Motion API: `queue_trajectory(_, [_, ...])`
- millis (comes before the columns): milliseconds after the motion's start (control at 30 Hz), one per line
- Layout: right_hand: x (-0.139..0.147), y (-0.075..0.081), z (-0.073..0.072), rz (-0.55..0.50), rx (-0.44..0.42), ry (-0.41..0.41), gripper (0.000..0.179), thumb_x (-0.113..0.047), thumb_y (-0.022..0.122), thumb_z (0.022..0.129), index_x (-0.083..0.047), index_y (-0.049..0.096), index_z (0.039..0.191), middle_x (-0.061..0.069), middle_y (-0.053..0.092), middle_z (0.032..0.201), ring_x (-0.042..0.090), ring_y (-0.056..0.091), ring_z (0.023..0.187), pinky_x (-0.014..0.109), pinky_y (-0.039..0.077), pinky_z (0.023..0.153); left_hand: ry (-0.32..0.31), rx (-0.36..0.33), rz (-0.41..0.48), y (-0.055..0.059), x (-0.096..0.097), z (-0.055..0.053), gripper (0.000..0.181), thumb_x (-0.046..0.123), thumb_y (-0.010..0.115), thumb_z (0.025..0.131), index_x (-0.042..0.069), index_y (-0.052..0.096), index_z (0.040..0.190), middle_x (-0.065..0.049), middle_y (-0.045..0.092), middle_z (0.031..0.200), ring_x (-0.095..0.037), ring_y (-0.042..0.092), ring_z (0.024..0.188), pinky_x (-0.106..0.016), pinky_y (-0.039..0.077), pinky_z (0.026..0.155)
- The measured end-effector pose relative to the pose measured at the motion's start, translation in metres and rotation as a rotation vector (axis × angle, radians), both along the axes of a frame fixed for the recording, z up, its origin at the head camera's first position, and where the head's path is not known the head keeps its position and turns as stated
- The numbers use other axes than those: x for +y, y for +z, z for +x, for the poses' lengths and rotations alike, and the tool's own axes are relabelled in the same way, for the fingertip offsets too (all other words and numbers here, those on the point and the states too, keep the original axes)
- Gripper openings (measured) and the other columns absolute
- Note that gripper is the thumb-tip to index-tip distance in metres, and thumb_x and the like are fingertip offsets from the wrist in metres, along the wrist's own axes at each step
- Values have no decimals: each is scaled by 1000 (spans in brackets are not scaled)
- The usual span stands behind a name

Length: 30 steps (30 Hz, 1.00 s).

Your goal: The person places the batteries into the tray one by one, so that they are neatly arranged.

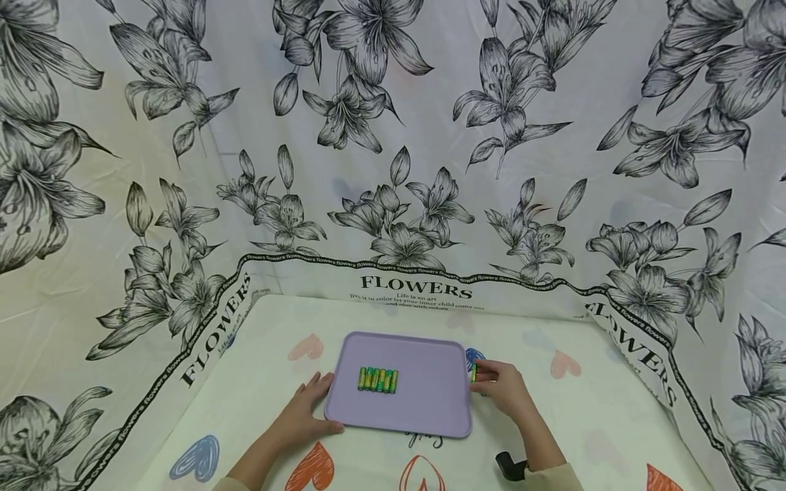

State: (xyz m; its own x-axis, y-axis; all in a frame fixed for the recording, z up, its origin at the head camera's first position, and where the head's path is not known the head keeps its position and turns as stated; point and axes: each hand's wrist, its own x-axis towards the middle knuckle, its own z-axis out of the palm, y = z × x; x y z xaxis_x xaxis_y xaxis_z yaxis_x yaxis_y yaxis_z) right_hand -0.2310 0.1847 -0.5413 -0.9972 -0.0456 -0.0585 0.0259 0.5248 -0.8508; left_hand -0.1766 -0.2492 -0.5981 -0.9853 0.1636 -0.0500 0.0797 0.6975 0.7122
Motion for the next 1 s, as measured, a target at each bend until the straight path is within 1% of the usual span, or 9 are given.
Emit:
queue_trajectory(133, [-21, 1, 0, -1, 13, 36, 57, 2, 84, 75, 4, 66, 128, 7, 73, 100, 17, 70, 88, 28, 61, 70, -4, -6, 0, 4, 1, 1, 114, 54, 88, 66, 12, 35, 158, -10, 32, 164, -38, 15, 155, -60, 7, 126])
queue_trajectory(233, [-38, -2, -1, -1, 22, 61, 56, 0, 86, 73, 3, 68, 126, 6, 73, 98, 15, 70, 85, 30, 61, 71, -4, -5, 4, 8, 2, 2, 114, 53, 89, 66, 12, 34, 158, -12, 32, 164, -40, 15, 155, -63, 7, 125])
queue_trajectory(400, [-63, -11, -6, 45, 74, 122, 56, -7, 89, 72, -1, 70, 124, 5, 75, 98, 13, 71, 84, 34, 61, 77, 4, -11, 2, 8, 2, 3, 114, 53, 89, 66, 13, 34, 158, -13, 30, 165, -41, 14, 155, -64, 8, 124])
queue_trajectory(467, [-74, -15, -7, 57, 82, 154, 57, -10, 89, 73, -1, 70, 125, 5, 76, 100, 13, 71, 85, 35, 61, 80, 12, -13, -5, 7, 2, 4, 114, 54, 88, 66, 13, 35, 158, -14, 30, 165, -43, 14, 154, -66, 9, 124])
queue_trajectory(567, [-91, -21, -8, 22, 66, 198, 57, -8, 88, 74, 2, 67, 127, 8, 75, 101, 14, 71, 86, 34, 61, 79, 24, -19, -11, 7, 1, 6, 113, 53, 89, 66, 14, 35, 158, -14, 29, 165, -44, 14, 154, -66, 10, 124])
queue_trajectory(633, [-102, -24, -8, 3, 54, 219, 58, -7, 87, 75, 4, 66, 128, 9, 75, 100, 15, 70, 85, 32, 62, 78, 24, -8, -13, 7, 1, 6, 113, 53, 89, 65, 13, 36, 157, -14, 31, 164, -44, 16, 154, -66, 10, 123])
queue_trajectory(767, [-120, -32, -8, 10, 52, 225, 59, -7, 88, 75, 5, 66, 128, 5, 74, 94, 12, 67, 82, 27, 60, 73, 16, -6, -9, 7, 1, 4, 113, 52, 88, 66, 13, 36, 157, -12, 31, 164, -40, 16, 155, -63, 8, 125])
queue_trajectory(900, [-133, -38, -9, 73, 72, 218, 57, -8, 89, 73, 4, 68, 125, 0, 71, 87, 8, 63, 77, 25, 58, 69, 6, -12, -8, 7, 1, 3, 114, 53, 88, 66, 13, 35, 158, -12, 31, 165, -39, 15, 155, -62, 7, 125])
queue_trajectory(1000, [-139, -38, -8, 111, 75, 217, 56, -8, 89, 73, 3, 69, 124, -1, 68, 83, 9, 59, 74, 26, 55, 67, -1, -13, -5, 7, 1, 2, 113, 52, 89, 66, 13, 35, 158, -12, 31, 164, -40, 15, 155, -63, 7, 125])
